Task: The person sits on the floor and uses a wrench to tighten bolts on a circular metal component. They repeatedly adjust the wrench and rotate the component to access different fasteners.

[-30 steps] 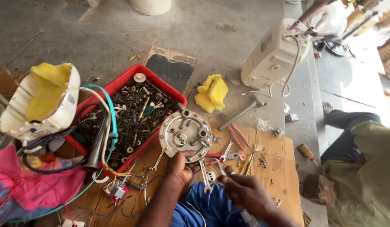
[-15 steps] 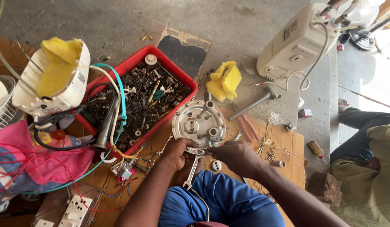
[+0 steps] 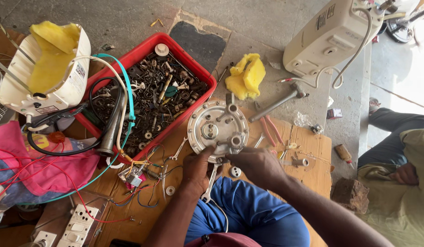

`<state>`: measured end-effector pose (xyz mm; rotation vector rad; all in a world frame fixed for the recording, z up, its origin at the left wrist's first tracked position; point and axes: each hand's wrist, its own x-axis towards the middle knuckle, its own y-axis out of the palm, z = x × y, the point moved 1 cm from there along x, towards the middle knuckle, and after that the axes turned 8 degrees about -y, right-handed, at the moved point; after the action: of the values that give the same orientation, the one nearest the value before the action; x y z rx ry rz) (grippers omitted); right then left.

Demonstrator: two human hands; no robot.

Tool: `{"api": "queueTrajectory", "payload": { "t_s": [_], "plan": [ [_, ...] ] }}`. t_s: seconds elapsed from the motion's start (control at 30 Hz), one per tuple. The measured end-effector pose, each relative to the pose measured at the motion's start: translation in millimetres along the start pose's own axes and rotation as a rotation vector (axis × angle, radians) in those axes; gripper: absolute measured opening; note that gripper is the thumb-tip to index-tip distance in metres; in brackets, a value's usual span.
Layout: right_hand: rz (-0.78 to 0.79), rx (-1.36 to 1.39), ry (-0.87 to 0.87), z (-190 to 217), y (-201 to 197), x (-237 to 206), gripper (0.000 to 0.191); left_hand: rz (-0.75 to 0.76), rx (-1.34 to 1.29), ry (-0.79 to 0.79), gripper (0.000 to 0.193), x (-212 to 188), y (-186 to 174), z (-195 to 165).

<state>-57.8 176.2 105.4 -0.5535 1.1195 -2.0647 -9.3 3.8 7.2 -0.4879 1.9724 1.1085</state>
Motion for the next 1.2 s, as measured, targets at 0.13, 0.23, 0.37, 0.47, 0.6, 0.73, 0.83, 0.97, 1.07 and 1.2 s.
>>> {"api": "queueTrajectory", "payload": {
  "t_s": [0.13, 0.23, 0.37, 0.47, 0.6, 0.73, 0.83, 0.97, 1.07, 1.2],
  "plan": [
    [-0.023, 0.049, -0.016, -4.2, 0.0, 1.6, 0.024, 0.180, 0.123, 0.041, 0.019, -23.0, -4.8, -2.0],
    [-0.030, 0.064, -0.038, -7.5, 1.1, 0.6, 0.025, 0.275, 0.245, 0.019, 0.023, -35.8, -10.1, -5.3],
    [0.006, 0.081, -0.076, -13.0, 5.4, -2.0, 0.033, 0.292, 0.251, -0.047, 0.025, -40.2, -14.9, -3.7],
    [0.063, 0.056, 0.038, -20.0, 9.0, -2.4, 0.033, 0.239, 0.266, 0.010, 0.036, -31.4, -13.5, -0.3],
    [0.028, 0.121, -0.048, -25.8, 8.7, 0.3, 0.033, 0.084, 0.292, 0.005, 0.038, -15.8, -7.3, 6.0],
    [0.031, 0.128, -0.082, -26.8, 8.4, 1.9, 0.031, 0.009, 0.249, 0.005, 0.029, -9.7, 4.1, 7.5],
    [0.110, 0.123, 0.128, -28.4, 12.6, -2.2, 0.031, -0.036, 0.247, 0.030, 0.028, -9.6, 12.6, 9.8],
    [0.023, 0.233, 0.260, -20.4, 25.5, -13.5, 0.024, -0.083, 0.179, 0.085, 0.027, -0.5, 15.8, 22.9],
    [-0.064, 0.604, 0.857, -2.6, 45.3, -22.2, 0.027, -0.129, 0.112, 0.087, 0.025, 16.1, 9.7, 33.0],
    [-0.417, 1.008, 0.968, 43.3, 86.1, -9.9, 0.026, -0.197, 0.406, 0.430, 0.028, 32.4, 1.5, 26.7]
  ]
}}
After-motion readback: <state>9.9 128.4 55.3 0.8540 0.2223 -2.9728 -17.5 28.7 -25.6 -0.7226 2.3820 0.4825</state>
